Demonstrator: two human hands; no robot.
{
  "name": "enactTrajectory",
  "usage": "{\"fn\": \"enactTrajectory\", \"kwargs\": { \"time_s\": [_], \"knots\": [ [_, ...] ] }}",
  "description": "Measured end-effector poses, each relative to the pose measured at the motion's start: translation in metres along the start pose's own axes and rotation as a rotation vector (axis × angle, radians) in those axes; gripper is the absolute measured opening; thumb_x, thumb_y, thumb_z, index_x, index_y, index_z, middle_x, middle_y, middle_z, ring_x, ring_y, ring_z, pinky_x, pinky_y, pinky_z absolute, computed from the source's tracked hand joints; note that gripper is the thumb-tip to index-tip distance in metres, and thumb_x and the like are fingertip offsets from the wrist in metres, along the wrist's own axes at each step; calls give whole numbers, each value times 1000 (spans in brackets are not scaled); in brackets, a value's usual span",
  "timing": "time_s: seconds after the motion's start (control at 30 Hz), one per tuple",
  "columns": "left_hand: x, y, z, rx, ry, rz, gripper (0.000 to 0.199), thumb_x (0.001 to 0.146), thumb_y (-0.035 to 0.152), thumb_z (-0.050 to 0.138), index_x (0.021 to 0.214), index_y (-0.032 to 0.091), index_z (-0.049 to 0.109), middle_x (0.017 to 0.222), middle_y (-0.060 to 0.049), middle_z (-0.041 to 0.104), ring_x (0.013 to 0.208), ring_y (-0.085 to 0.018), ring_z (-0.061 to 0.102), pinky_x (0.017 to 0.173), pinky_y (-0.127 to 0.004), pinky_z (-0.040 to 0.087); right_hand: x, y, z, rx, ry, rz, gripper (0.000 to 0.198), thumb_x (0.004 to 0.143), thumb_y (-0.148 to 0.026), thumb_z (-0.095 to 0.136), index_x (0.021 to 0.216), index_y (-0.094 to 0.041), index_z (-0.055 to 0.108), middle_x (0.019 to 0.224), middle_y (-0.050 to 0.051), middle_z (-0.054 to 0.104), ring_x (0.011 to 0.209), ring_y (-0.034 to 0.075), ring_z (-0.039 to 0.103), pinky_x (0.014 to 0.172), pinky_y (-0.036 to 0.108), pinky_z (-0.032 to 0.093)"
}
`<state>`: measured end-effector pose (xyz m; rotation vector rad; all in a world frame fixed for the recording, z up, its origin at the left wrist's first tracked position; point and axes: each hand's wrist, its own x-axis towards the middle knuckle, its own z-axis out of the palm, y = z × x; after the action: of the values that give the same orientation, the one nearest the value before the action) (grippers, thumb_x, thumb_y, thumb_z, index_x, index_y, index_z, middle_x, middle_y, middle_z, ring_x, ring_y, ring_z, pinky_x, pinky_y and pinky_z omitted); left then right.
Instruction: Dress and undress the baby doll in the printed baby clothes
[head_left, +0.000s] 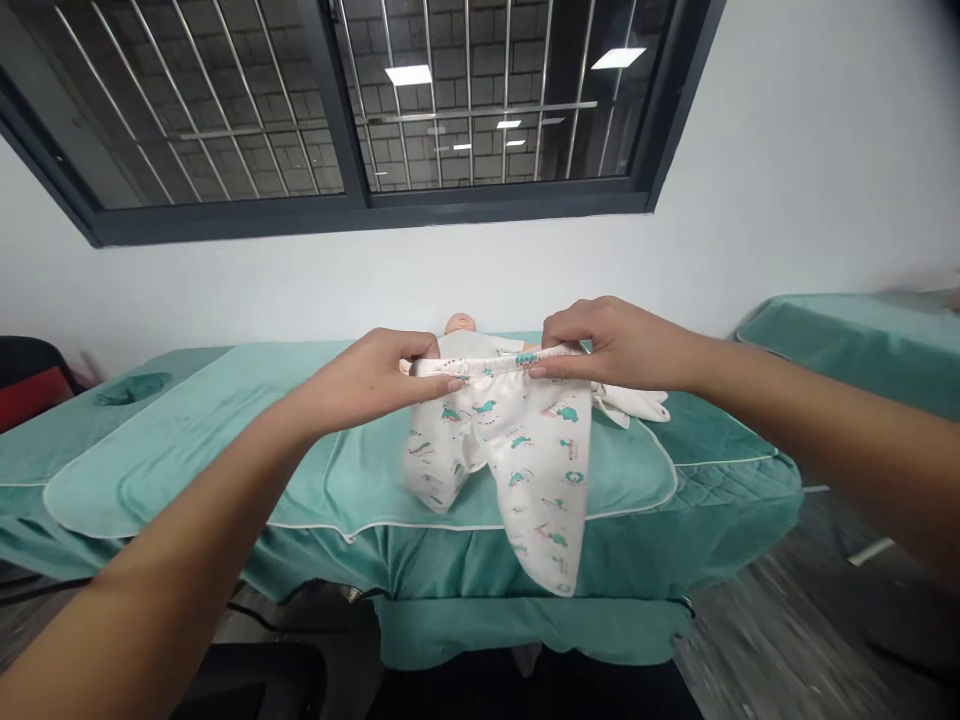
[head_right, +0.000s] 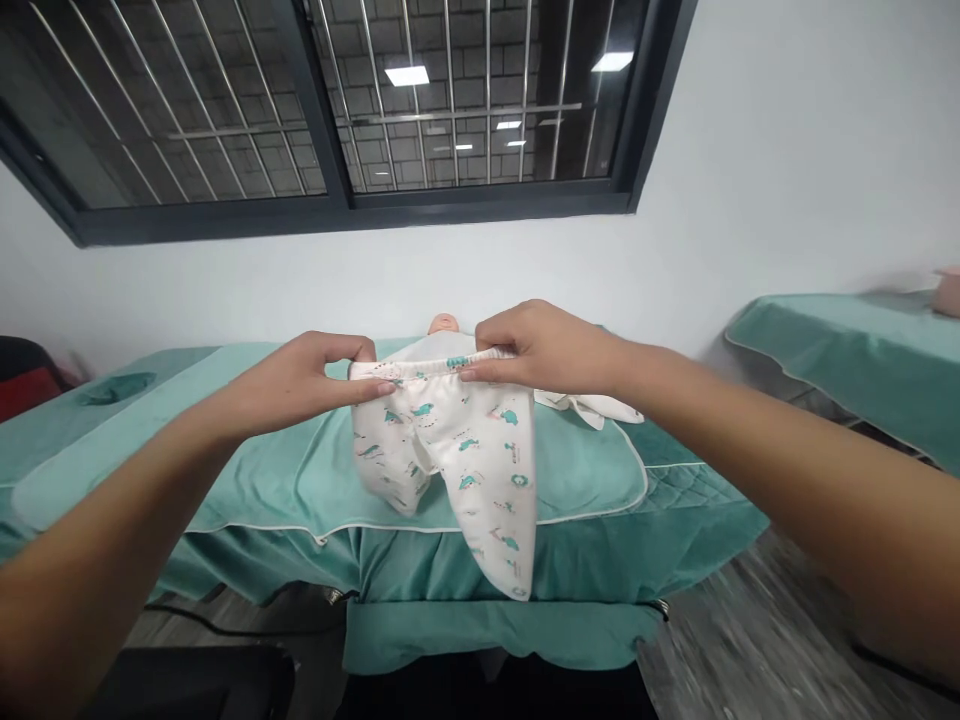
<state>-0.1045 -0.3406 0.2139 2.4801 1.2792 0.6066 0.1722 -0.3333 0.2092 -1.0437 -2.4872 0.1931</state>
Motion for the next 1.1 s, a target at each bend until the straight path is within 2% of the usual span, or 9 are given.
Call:
{"fn": "enactTrajectory", "kwargs": {
  "time_s": [0.2, 0.37, 0.5, 0.6, 0.73, 0.83, 0.97, 1.03, 1.1],
  "knots": [
    [10, -28, 21, -28, 231, -104, 42, 85, 53, 56, 61, 20, 46, 63, 2, 46, 61, -13, 41, 57, -27, 29, 4, 24, 8, 220, 62, 195, 37, 81, -59, 65, 80, -23, 70, 100, 6, 67, 92, 24, 60, 79, 36, 45],
    [29, -36, 72, -467, 387, -180, 36, 87, 50, 55, 69, 19, 49, 65, 3, 49, 64, -13, 46, 59, -26, 36, 20, 32, 89, 873, -265, 411, 39, 74, -51, 75, 100, -23, 71, 107, 6, 70, 96, 25, 63, 77, 34, 48],
    [35, -43, 117, -694, 347, -140, 30, 89, 43, 57, 110, 22, 60, 112, -4, 65, 105, -19, 60, 90, -30, 47, 47, 23, 161, 1289, -31, 511, 42, 70, -44, 79, 104, -21, 66, 90, 3, 70, 78, 20, 63, 63, 29, 47],
    [29, -66, 148, -652, 407, -245, 69, 79, 39, 70, 141, 28, 41, 147, -7, 46, 136, -25, 43, 111, -37, 37, 76, 33, 180, 1487, 179, 574, 36, 70, -39, 79, 98, -21, 65, 81, 2, 67, 73, 19, 63, 63, 30, 50],
    [21, -108, 176, -595, 225, -460, 39, 82, 38, 63, 117, 22, 59, 116, -8, 65, 112, -30, 59, 97, -46, 48, 121, 76, 192, 1590, 433, 653, 29, 75, -38, 72, 96, -22, 62, 90, 3, 69, 83, 21, 65, 68, 31, 53],
    [22, -128, 175, -471, 403, -419, 32, 87, 36, 55, 116, 24, 61, 135, -9, 53, 125, -31, 52, 104, -46, 44, 141, 104, 214, 1511, 424, 680, 29, 78, -38, 67, 103, -24, 61, 100, 3, 70, 89, 22, 65, 66, 31, 54],
    [36, -144, 154, -274, 632, -497, 46, 85, 40, 56, 130, 29, 49, 149, -8, 39, 133, -33, 44, 107, -46, 42, 141, 111, 229, 1210, -212, 571, 18, 80, -34, 67, 94, -24, 64, 86, 3, 71, 74, 19, 66, 59, 28, 53],
    [49, -157, 148, -252, 585, -612, 43, 85, 44, 56, 125, 27, 49, 136, -9, 50, 124, -33, 51, 101, -46, 46, 141, 113, 218, 1079, -766, 435, 12, 82, -34, 64, 83, -21, 65, 78, 3, 70, 63, 16, 65, 56, 28, 52],
    [65, -175, 149, -272, 482, -738, 42, 86, 48, 56, 120, 24, 48, 120, -10, 60, 112, -32, 58, 93, -47, 49, 148, 122, 201, 955, -1087, 336, 23, 87, -40, 59, 78, -20, 65, 75, 3, 70, 60, 15, 64, 56, 27, 51]
  ]
}}
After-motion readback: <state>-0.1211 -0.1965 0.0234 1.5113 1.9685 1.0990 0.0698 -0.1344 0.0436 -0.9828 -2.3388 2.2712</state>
